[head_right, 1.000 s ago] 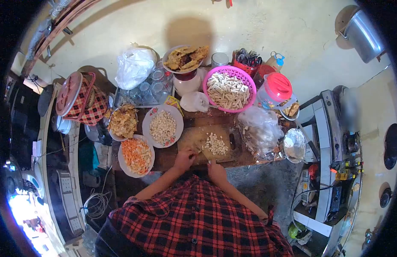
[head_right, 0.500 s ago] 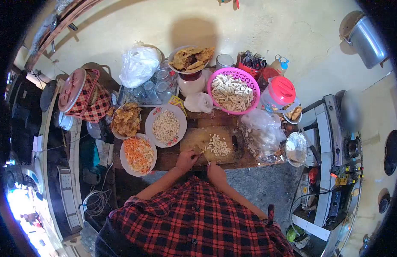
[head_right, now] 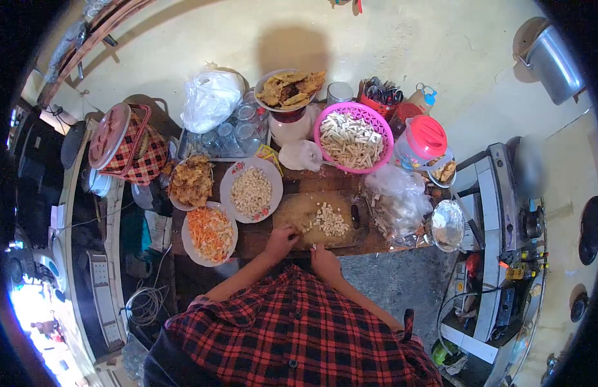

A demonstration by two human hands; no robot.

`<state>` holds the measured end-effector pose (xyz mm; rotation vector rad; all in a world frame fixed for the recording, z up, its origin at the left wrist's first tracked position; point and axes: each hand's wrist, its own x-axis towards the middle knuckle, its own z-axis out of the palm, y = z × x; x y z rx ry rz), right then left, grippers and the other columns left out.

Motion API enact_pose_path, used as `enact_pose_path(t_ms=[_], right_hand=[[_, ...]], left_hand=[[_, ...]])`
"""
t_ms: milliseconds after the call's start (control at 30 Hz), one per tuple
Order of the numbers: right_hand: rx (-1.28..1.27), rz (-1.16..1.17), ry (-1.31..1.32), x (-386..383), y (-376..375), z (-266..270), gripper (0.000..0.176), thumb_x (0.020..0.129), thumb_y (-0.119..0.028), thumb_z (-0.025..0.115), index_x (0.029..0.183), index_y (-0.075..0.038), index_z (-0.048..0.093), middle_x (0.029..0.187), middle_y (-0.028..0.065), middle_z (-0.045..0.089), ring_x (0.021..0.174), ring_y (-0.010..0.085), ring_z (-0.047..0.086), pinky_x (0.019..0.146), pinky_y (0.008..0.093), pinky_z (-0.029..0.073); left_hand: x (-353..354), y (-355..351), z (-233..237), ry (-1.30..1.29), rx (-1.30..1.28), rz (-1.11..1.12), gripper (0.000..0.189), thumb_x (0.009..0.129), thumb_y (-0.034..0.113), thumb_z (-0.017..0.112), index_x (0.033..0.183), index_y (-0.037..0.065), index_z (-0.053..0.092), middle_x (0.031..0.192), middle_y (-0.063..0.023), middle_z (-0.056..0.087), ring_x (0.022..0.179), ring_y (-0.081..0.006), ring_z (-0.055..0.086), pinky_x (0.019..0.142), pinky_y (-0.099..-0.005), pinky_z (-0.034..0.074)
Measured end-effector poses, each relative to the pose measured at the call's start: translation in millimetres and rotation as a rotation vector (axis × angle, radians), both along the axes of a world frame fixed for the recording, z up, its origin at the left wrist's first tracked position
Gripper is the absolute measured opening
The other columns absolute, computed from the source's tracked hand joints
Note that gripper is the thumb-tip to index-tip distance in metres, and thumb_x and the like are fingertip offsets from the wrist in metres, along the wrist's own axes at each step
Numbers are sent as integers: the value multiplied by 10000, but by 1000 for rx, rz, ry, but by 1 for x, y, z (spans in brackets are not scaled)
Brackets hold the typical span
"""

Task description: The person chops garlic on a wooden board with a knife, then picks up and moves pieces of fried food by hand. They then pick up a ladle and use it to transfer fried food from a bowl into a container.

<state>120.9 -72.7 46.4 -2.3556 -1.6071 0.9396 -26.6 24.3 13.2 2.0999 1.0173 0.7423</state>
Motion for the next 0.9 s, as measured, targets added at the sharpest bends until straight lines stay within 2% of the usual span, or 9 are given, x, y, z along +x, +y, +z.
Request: enact_pose_path(t_ms=[367,600,900], right_hand=[[36,26,-39,-1,4,-20,307,910,-298,456,1001,-5,458,722,259,610,693,445,604,608,535,475],[68,14,-17,-1,-3,-10,303,911,-307,452,1000,-18,468,720,253,611,686,443,604,594,536,471],[98,27,-15,-5,0,-18,295,905,-295,469,972,-8,452,704,252,603,678,440,600,589,541,467]], left_hand=[[2,-1,-2,-21,32,24,117,696,82,704,774,15,646,778,-133,604,794,-314,589,712,-388,480],[1,-2,-2,-28,-34,25,103,691,71,670,741,-2,617,782,-138,597,785,-324,579,705,-398,468],[1,-2,-1,-12,19,38,117,673,64,699,742,4,627,774,-138,617,769,-313,603,706,-383,485]])
